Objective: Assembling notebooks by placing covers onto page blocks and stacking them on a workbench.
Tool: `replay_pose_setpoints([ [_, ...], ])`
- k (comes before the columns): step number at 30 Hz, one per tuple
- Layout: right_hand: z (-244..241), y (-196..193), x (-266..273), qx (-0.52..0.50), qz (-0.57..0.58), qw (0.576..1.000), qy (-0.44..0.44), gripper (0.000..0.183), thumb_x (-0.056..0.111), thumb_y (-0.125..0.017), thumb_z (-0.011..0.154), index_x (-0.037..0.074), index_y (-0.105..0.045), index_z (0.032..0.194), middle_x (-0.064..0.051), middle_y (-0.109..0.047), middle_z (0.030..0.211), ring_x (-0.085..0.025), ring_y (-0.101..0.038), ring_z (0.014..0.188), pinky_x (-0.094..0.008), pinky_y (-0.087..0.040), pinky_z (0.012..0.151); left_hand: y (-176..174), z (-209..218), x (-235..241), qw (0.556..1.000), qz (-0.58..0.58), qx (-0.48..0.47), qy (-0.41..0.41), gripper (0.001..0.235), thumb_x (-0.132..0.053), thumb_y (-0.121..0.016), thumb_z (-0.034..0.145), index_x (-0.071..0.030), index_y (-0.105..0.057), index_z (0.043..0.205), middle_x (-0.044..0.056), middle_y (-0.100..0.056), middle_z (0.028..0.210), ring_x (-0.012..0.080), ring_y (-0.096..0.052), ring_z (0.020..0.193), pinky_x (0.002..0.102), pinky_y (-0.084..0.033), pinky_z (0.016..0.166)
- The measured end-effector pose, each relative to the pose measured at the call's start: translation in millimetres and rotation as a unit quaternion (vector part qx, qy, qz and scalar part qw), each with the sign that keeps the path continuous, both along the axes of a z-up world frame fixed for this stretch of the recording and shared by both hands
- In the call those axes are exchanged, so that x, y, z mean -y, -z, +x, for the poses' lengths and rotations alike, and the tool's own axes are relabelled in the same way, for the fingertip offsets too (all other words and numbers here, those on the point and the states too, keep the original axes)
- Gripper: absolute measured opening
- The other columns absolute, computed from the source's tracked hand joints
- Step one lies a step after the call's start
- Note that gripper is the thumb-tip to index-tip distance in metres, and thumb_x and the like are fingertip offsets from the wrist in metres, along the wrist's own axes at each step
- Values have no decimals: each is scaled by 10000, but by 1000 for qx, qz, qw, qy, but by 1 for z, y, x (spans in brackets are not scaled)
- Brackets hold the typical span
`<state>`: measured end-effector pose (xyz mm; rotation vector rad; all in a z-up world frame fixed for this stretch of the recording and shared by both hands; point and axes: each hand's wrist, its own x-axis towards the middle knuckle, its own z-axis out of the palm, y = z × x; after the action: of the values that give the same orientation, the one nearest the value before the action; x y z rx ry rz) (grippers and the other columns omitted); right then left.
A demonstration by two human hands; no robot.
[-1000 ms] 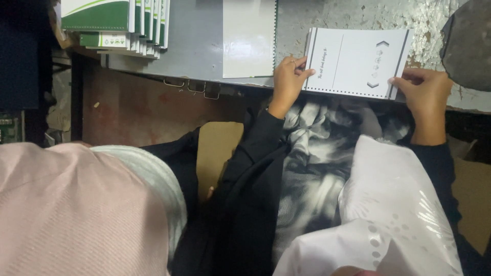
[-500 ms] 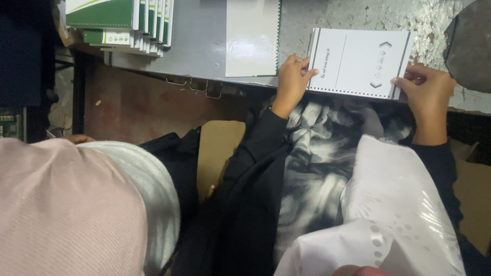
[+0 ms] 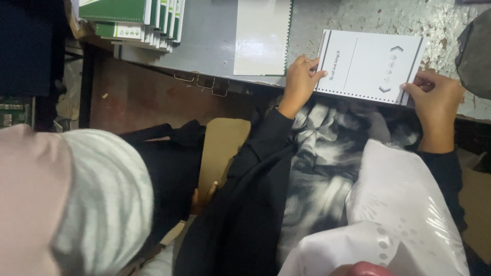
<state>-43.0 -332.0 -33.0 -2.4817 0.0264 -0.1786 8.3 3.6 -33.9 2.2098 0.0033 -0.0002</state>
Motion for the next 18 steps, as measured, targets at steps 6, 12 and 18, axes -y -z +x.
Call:
replay_pose_setpoints([
  [6,1,2,2,-30,-5,1000,7,324,106,-954,1043,50,-679,881,-33,-627,817,-149,-562,774,-337,-473,729,2,1,0,1000,0,10,5,503,-268,-812,852,-8,-709,1271,39,-614,977,162,-679,689,278,-576,755],
  [12,2,1,2,-51,-8,999,10,332,148,-920,1061,78,-652,877,-6,-547,757,-146,-484,730,-316,-397,725,2,0,0,1000,0,22,4,456,-270,-765,895,-4,-713,1261,41,-614,971,167,-680,689,281,-571,766],
  [18,4,20,8,10,-30,999,-5,177,147,-947,1029,51,-799,1009,-34,-712,900,-158,-618,788,-319,-479,748,0,0,-1,1000,-14,28,3,438,-236,-760,901,2,-706,1264,48,-626,975,171,-691,729,273,-587,787],
])
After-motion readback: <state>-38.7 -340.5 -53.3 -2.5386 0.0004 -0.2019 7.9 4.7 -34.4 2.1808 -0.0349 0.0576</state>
